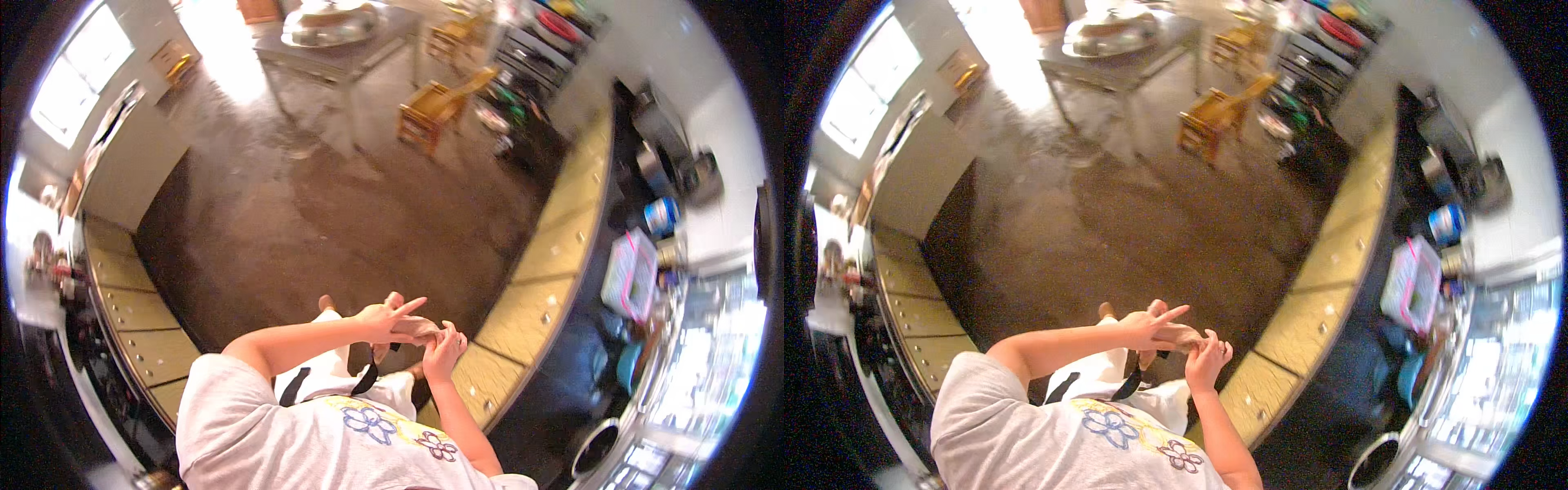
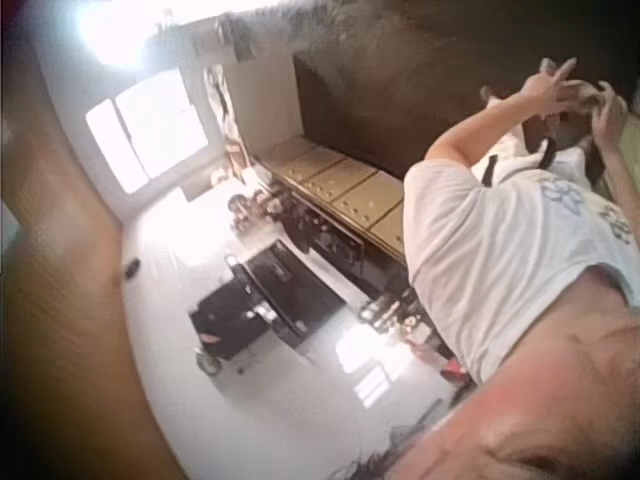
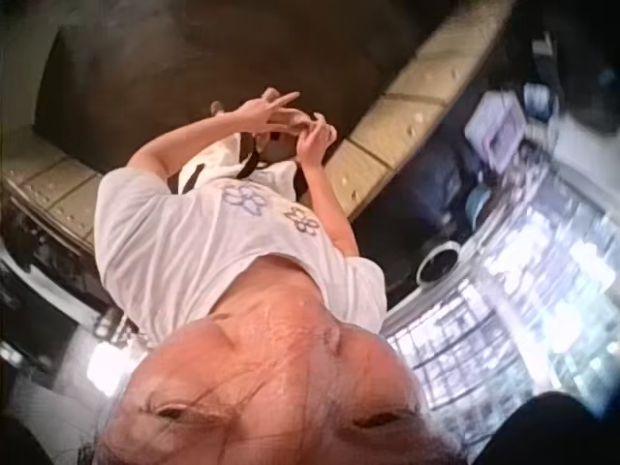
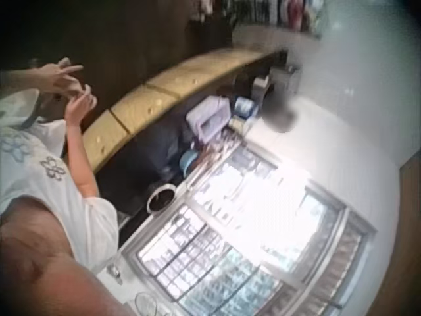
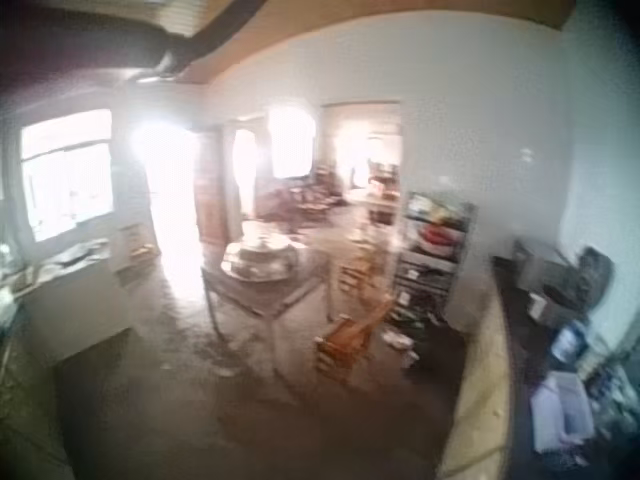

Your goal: The person wipes a round dining table with a cloth, moving aside several plastic bags and a small bowl. They then pick up a red plastic bag, walk to a refrigerator, open it, and place the bag inside. The person returns to the table and continues wiping the surface.

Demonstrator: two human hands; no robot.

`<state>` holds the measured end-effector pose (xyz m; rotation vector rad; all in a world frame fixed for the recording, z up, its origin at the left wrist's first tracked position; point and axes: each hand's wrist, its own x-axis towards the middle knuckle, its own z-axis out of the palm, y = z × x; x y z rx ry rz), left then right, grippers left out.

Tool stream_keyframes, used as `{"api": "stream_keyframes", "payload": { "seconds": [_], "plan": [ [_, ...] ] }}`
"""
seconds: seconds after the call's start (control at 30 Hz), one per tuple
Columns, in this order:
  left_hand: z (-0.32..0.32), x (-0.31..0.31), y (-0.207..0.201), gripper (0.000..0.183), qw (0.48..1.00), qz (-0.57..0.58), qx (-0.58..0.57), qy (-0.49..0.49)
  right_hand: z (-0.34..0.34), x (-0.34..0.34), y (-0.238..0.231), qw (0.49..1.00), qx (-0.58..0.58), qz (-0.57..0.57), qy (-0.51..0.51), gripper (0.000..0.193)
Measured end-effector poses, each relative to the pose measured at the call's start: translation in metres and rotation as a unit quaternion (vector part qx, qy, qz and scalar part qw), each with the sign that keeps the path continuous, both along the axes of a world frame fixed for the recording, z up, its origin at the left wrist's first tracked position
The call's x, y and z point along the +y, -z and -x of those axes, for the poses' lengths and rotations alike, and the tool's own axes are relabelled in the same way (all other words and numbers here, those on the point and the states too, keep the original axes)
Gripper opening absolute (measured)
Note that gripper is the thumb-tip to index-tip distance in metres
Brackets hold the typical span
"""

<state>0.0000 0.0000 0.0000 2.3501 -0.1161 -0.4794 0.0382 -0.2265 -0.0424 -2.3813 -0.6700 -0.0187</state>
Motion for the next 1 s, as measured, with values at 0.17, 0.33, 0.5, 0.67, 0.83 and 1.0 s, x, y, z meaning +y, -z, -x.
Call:
{"api": "stream_keyframes", "payload": {
  "seconds": [0.17,0.33,0.5,0.67,0.83,1.0],
  "plan": [
    [0.068,0.211,-0.022,0.121,0.986,-0.003,0.003,-0.165,-0.026,0.232,-0.028,0.977,0.005,-0.033,-0.209,0.036],
    [0.099,0.367,-0.065,0.069,0.940,-0.020,-0.064,-0.335,-0.034,0.441,-0.065,0.929,0.127,-0.051,-0.345,0.046],
    [0.077,0.493,-0.078,0.048,0.924,-0.043,-0.122,-0.359,-0.082,0.580,-0.098,0.891,0.110,-0.007,-0.440,0.042],
    [0.029,0.637,-0.055,0.043,0.919,-0.014,-0.134,-0.371,-0.136,0.738,-0.085,0.895,0.083,-0.005,-0.438,0.031],
    [0.006,0.801,-0.070,0.056,0.915,-0.020,0.018,-0.403,-0.177,0.938,-0.082,0.847,0.078,0.043,-0.524,0.044],
    [0.034,0.958,-0.080,0.079,0.836,-0.047,0.048,-0.544,-0.170,1.140,-0.126,0.794,0.173,0.089,-0.576,0.105]
  ]
}}
